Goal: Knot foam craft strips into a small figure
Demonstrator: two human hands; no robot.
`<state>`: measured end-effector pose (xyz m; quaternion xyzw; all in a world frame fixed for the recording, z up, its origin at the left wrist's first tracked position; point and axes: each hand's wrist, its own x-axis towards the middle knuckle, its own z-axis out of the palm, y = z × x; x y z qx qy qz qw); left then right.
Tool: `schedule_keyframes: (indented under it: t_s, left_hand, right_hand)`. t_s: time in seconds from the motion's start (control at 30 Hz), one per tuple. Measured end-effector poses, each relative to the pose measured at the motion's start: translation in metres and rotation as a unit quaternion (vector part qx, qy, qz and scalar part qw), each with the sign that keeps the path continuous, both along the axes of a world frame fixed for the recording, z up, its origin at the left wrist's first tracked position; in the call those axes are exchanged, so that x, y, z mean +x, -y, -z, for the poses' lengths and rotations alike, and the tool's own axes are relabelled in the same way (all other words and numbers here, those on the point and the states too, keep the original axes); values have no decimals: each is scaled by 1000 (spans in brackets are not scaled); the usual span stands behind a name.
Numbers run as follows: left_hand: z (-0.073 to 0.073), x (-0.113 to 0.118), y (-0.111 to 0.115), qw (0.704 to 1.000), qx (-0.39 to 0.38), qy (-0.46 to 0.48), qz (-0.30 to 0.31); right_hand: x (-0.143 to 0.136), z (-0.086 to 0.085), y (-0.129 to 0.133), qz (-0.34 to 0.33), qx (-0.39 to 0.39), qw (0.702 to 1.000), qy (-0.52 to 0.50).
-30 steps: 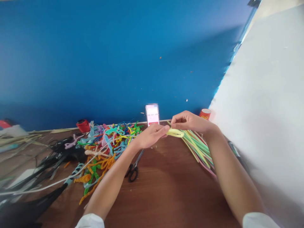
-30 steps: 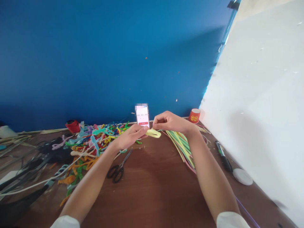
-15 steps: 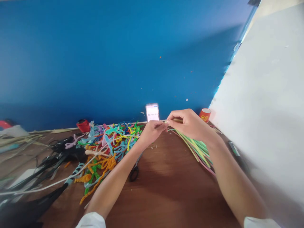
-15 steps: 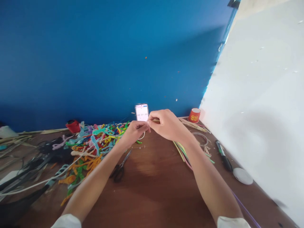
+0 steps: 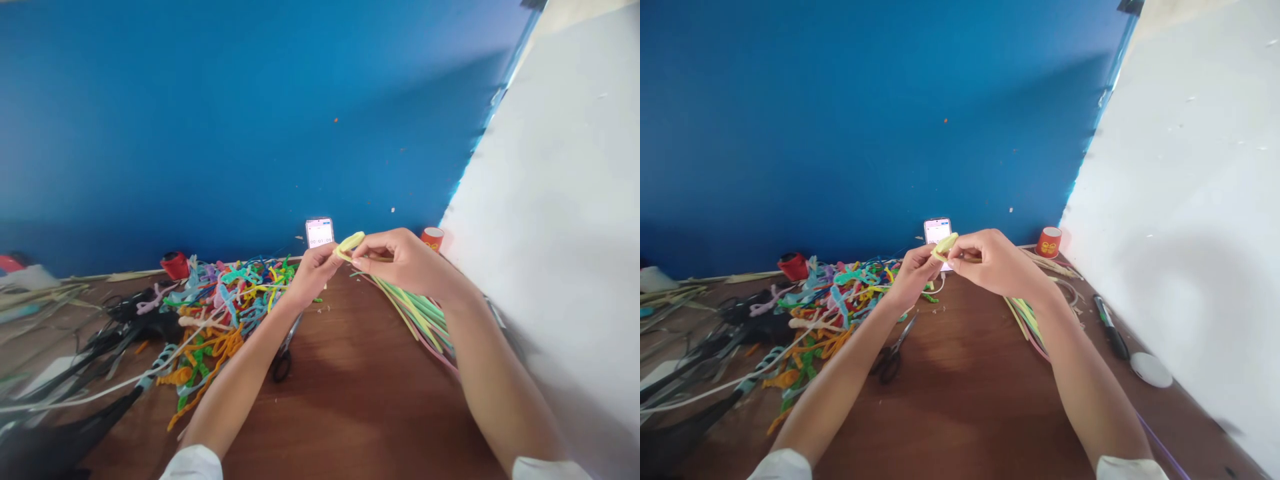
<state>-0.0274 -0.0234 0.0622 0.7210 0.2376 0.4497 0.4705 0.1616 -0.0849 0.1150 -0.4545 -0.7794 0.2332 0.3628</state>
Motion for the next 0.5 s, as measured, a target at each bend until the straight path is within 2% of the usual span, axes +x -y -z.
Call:
schedule_keyframes:
  t_s: [0.27, 0.4, 0.5]
  left_hand:
    - [4, -2, 1, 999, 31, -7, -3]
    - [8, -2, 2, 999, 0, 5, 41]
    - [7, -7, 4, 996, 0, -21, 86]
  right_hand:
    - [2, -5, 2, -21, -29, 999, -13]
    - [4, -8, 2, -42, -48, 998, 2]
    - [6, -11, 2, -58, -64, 996, 27]
